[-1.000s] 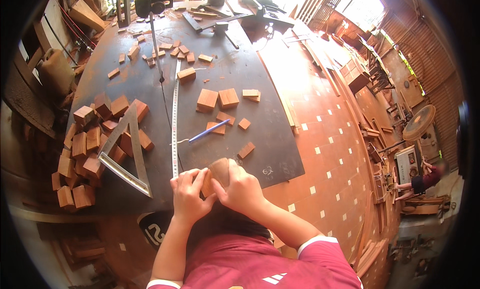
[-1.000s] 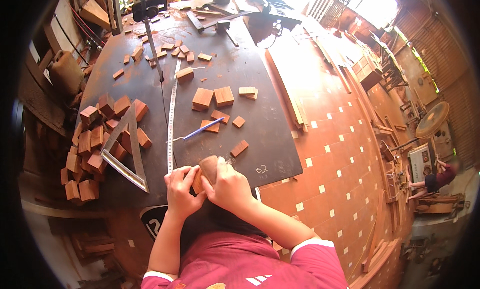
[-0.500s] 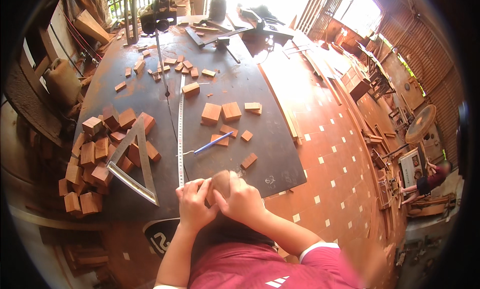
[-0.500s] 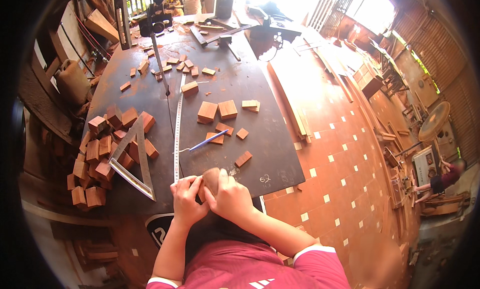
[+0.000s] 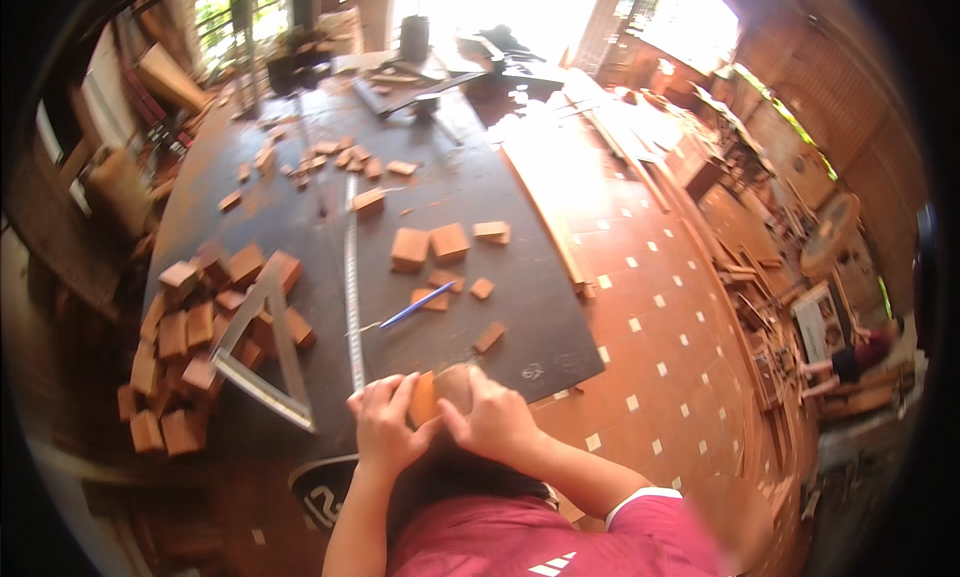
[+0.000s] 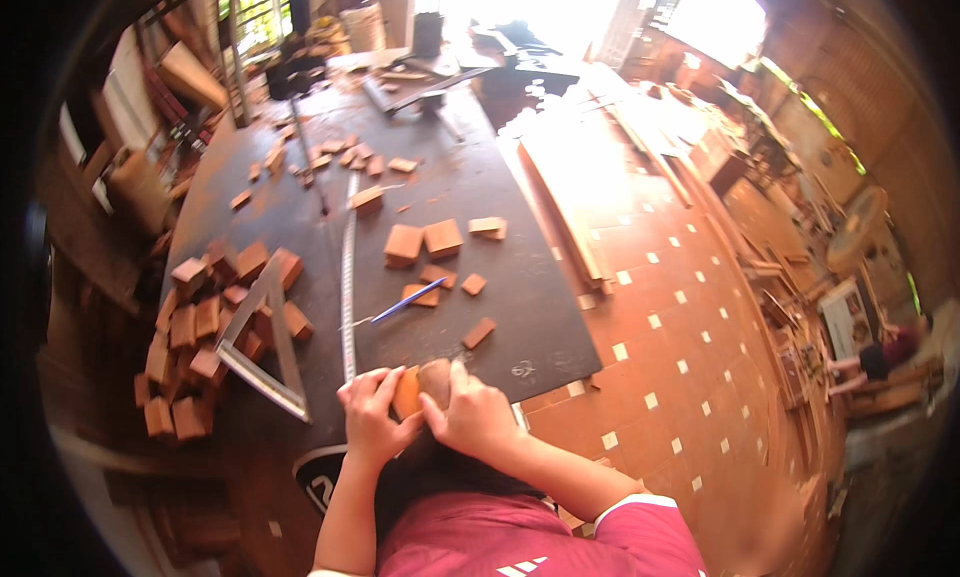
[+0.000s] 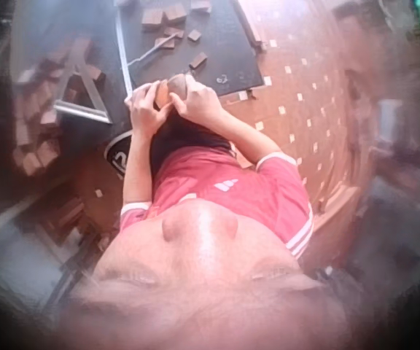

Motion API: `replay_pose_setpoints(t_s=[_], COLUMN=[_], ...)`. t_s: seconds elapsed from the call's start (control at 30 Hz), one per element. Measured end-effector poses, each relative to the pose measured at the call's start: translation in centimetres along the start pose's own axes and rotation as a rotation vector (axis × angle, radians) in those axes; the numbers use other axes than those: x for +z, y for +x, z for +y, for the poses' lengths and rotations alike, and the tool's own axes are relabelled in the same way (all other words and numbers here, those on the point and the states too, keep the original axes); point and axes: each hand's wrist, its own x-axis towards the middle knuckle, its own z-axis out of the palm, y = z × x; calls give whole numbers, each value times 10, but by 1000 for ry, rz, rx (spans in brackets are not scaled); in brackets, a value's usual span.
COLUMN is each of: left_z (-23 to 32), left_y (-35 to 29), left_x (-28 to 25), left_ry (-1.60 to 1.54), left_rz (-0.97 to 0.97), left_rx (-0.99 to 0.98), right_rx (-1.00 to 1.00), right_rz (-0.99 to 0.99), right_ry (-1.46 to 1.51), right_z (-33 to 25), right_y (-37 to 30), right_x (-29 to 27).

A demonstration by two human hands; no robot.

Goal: The person sands small wooden blocks by hand using a sanding block, repeatedly rubbing the surfaces and edges. The person handles the blocks one at a time, turning them over to sand different sides, and places finished pieces back on the workbench.

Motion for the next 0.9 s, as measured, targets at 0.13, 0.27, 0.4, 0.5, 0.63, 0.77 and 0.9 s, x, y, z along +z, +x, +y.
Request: replay_pose_setpoints(t_s=[0.13, 0.27, 0.4, 0.5, 0.63, 0.77, 0.9], left_z=[2, -11, -7, -10, -9, -14, -12], left_y=[1, -7, -7, -9, -10, -8, -7], left_x=[6, 8, 15, 17, 8, 15, 16], left_ry=[30, -19, -8, 0, 17, -22, -34], left_rz=[0, 34, 2, -2, 2, 13, 13], left_rx=[21, 6, 22, 24, 2, 24, 12], right_rx=[68, -33, -6, -10, -44, -28, -41], right_rz=[-84, 102, 82, 69, 41, 46, 33], right_ry=[54, 131, 165, 161, 162, 185, 174], right_z=[7, 8, 15, 17, 15, 16, 11], right_y=[-17, -2, 3, -10, -20, 3, 6], right_x=[-21, 7, 18, 10, 2, 20, 22])
